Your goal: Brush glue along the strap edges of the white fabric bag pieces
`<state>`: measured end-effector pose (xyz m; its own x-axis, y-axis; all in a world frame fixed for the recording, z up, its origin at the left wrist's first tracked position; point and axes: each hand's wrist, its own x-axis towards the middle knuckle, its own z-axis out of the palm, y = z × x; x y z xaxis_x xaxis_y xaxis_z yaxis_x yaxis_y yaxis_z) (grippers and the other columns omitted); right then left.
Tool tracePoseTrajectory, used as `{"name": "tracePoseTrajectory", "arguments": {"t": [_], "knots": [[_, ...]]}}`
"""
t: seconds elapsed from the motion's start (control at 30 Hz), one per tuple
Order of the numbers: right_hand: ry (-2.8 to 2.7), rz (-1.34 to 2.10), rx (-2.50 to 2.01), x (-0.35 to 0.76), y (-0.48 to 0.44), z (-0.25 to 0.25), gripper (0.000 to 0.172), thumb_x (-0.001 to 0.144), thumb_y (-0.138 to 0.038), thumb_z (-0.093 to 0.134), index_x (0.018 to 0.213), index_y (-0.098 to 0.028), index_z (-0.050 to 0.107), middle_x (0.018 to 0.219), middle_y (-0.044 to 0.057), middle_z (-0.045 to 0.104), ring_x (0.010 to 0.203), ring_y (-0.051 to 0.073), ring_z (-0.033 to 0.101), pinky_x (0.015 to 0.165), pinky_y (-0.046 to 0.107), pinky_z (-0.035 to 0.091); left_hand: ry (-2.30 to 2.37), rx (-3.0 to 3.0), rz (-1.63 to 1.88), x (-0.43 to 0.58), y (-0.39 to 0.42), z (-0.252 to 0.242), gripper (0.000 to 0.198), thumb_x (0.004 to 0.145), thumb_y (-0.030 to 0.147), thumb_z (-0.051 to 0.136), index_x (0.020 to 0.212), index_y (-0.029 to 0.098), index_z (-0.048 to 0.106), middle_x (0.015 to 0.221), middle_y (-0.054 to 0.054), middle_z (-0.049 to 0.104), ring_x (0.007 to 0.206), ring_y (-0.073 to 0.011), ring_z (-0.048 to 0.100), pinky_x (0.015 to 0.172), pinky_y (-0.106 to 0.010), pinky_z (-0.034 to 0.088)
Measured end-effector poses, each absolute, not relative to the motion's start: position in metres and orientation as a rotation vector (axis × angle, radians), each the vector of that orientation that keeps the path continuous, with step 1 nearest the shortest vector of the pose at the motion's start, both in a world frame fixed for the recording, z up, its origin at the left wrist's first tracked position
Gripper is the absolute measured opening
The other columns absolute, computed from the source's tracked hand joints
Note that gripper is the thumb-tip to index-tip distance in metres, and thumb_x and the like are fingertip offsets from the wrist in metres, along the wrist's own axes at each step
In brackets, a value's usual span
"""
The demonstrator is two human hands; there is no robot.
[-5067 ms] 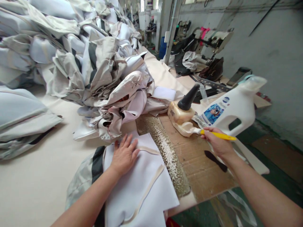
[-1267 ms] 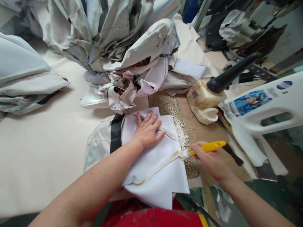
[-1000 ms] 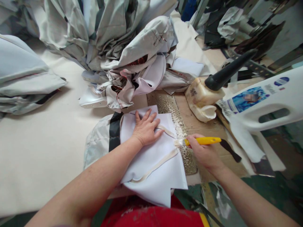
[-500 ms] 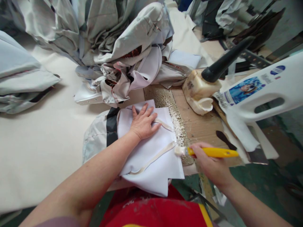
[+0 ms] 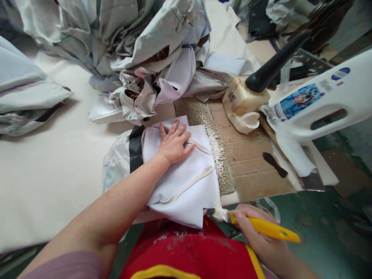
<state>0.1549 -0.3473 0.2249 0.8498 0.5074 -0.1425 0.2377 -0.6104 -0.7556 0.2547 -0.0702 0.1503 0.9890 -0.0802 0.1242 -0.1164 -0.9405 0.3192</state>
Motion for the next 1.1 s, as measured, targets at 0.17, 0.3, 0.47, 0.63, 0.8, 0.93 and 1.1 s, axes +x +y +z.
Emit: {"name": "tracePoseTrajectory", "arguments": {"t": [0.17, 0.3, 0.47, 0.63, 0.8, 0.93, 1.1], "knots": [[-0.453, 0.333, -2.155, 0.164, -0.354, 0.226, 0.019, 0.091, -0.026, 0.045, 0.079, -0.021, 0.059, 0.077, -0.002, 0.058, 0.072, 0.011, 0.054, 0.065, 0.023, 0.041, -0.136, 2.822, 0.135, 0.256, -0.07, 0.15, 0.043, 0.082, 0.055, 0.039, 0.115, 0.03, 0.053, 0.139, -0.002, 0.04, 0.135, -0.0277, 0.017, 0.102, -0.067, -0.009], [-0.551, 0.512, -2.147, 0.169, -0.36, 0.223, 0.024, 0.092, -0.029, 0.043, 0.074, -0.021, 0.057, 0.072, -0.002, 0.056, 0.069, 0.012, 0.053, 0.063, 0.024, 0.041, -0.14, 2.841, -0.009, 0.255, -0.067, 0.162, 0.046, 0.083, 0.054, 0.038, 0.121, 0.031, 0.049, 0.142, -0.002, 0.037, 0.136, -0.0276, 0.016, 0.101, -0.069, -0.003], [-0.412, 0.169, -2.184, 0.188, -0.369, 0.227, 0.019, 0.089, -0.032, 0.049, 0.077, -0.023, 0.06, 0.078, -0.001, 0.061, 0.074, 0.014, 0.056, 0.064, 0.023, 0.044, -0.116, 2.886, -0.141, 0.21, -0.071, 0.207, 0.062, 0.083, 0.056, 0.037, 0.138, 0.028, 0.027, 0.15, -0.005, 0.015, 0.139, -0.0275, 0.0, 0.103, -0.068, 0.003], [-0.479, 0.234, -2.13, 0.219, -0.35, 0.206, 0.02, 0.089, -0.036, 0.048, 0.084, -0.022, 0.061, 0.083, 0.0, 0.062, 0.08, 0.017, 0.057, 0.072, 0.028, 0.044, -0.307, 2.794, -0.619, 0.129, -0.085, 0.241, 0.072, 0.073, 0.06, 0.052, 0.136, 0.033, 0.03, 0.149, -0.004, 0.018, 0.138, -0.0319, 0.004, 0.102, -0.07, 0.007], [-0.535, 0.102, -2.141, 0.251, -0.332, 0.183, 0.023, 0.089, -0.039, 0.047, 0.083, -0.02, 0.06, 0.083, 0.002, 0.061, 0.082, 0.018, 0.056, 0.078, 0.033, 0.043, -0.292, 2.726, -0.879, 0.093, -0.092, 0.229, 0.09, 0.064, 0.045, 0.069, 0.139, 0.032, 0.021, 0.146, -0.006, 0.025, 0.136, -0.0323, 0.015, 0.104, -0.067, 0.012], [-0.619, 0.092, -2.114, 0.262, -0.327, 0.182, 0.021, 0.09, -0.035, 0.046, 0.081, -0.021, 0.059, 0.08, 0.001, 0.061, 0.078, 0.017, 0.056, 0.075, 0.031, 0.044, -0.245, 2.757, -0.857, 0.093, -0.096, 0.22, 0.086, 0.066, 0.038, 0.069, 0.139, 0.033, 0.023, 0.145, -0.007, 0.028, 0.134, -0.0311, 0.022, 0.105, -0.064, 0.018], [-0.747, 0.044, -2.094, 0.274, -0.319, 0.176, 0.017, 0.089, -0.032, 0.048, 0.083, -0.021, 0.06, 0.082, 0.001, 0.062, 0.08, 0.017, 0.057, 0.075, 0.031, 0.045, -0.241, 2.757, -0.776, 0.091, -0.097, 0.207, 0.073, 0.073, 0.04, 0.062, 0.137, 0.031, 0.028, 0.14, -0.006, 0.039, 0.13, -0.0318, 0.031, 0.104, -0.066, 0.022]]}}
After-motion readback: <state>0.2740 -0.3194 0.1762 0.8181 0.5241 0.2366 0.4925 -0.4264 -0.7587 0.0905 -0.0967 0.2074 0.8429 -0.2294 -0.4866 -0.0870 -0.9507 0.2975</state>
